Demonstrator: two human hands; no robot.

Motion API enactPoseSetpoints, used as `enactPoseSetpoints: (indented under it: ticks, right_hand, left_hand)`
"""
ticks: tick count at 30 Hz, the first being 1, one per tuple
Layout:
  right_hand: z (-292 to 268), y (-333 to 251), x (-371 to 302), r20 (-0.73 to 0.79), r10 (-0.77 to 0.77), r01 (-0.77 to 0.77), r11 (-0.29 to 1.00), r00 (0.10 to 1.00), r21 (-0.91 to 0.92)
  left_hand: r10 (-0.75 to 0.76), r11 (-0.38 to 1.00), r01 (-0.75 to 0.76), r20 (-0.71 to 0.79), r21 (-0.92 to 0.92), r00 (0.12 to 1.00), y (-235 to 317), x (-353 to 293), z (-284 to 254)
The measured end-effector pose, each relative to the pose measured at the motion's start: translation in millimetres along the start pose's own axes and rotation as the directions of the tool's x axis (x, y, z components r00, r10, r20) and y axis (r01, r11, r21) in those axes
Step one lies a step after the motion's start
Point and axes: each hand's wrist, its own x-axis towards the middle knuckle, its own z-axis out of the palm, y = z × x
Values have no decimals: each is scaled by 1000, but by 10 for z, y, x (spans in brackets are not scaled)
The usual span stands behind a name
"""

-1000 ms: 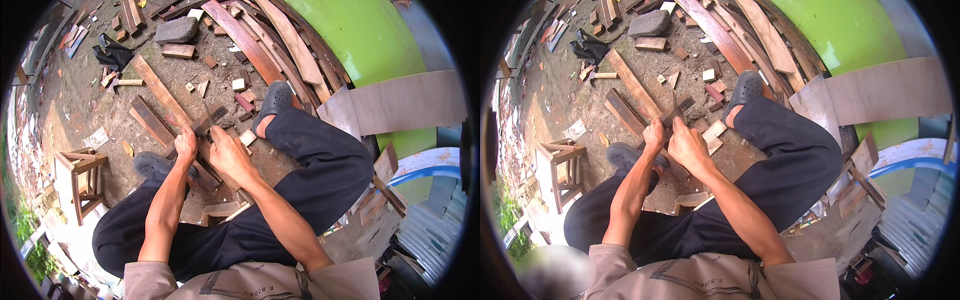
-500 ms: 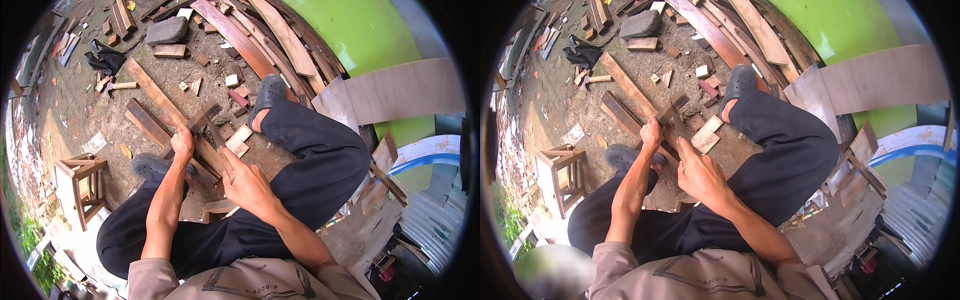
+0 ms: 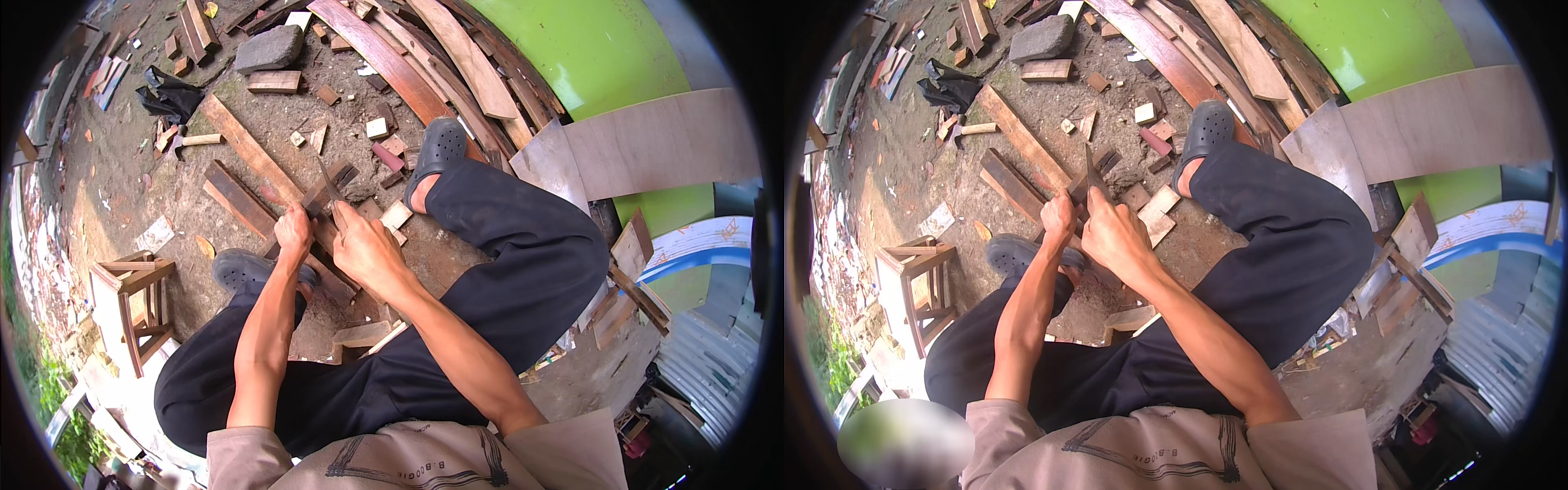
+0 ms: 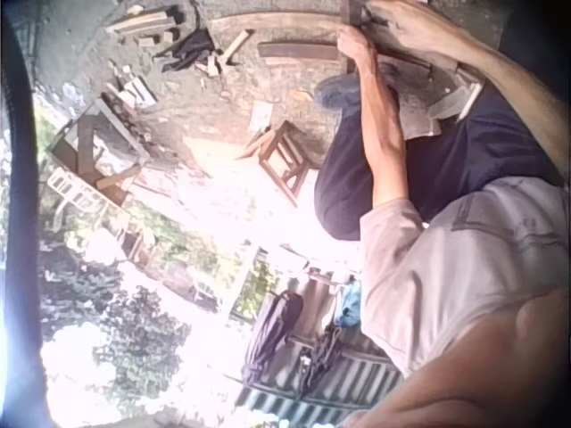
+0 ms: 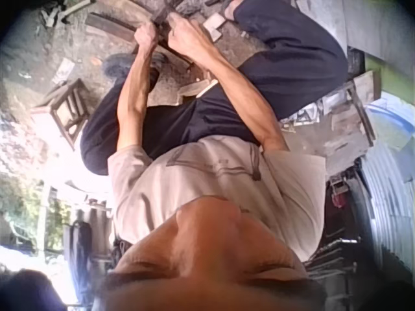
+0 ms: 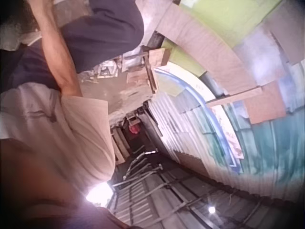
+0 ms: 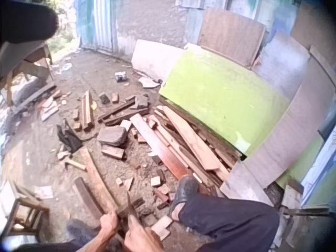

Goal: The person sits cross-legged on the ground and uses a hand saw to cut a small wooden plank resting on a larger plank. The person repeatedly saws the wood, pauses to reposition the plank, and continues cutting until the clip ends.

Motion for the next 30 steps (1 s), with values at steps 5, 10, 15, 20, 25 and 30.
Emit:
enactPoseSetpoints:
  ticks: [5,10,15,20,25,30]
  right_hand:
    - [-297,-240,-536,85,17,-16,1000,996,-11]
    - [-53,-239,175,45,55,-56,998,997,18]
    - [-282,-362,-385,148,110,-117,993,983,34]
    - [-134,-191,17,11,8,-8,1000,1000,-19]
    - [-161,-220,-325,0,-127,127,992,992,-28]
    - [-152,-334,-107,43,42,-40,998,998,-49]
  left_hand:
    - [-46,999,46,-15,5,999,-78,33,68]
    - [9,1000,-9,-46,-13,999,-28,1,67]
    - [-66,998,67,-99,11,993,-78,-29,194]
    - [-23,999,30,-166,42,986,68,-59,224]
    - [-16,993,44,-239,112,971,-73,54,394]
    - [-40,994,57,-189,89,981,37,15,457]
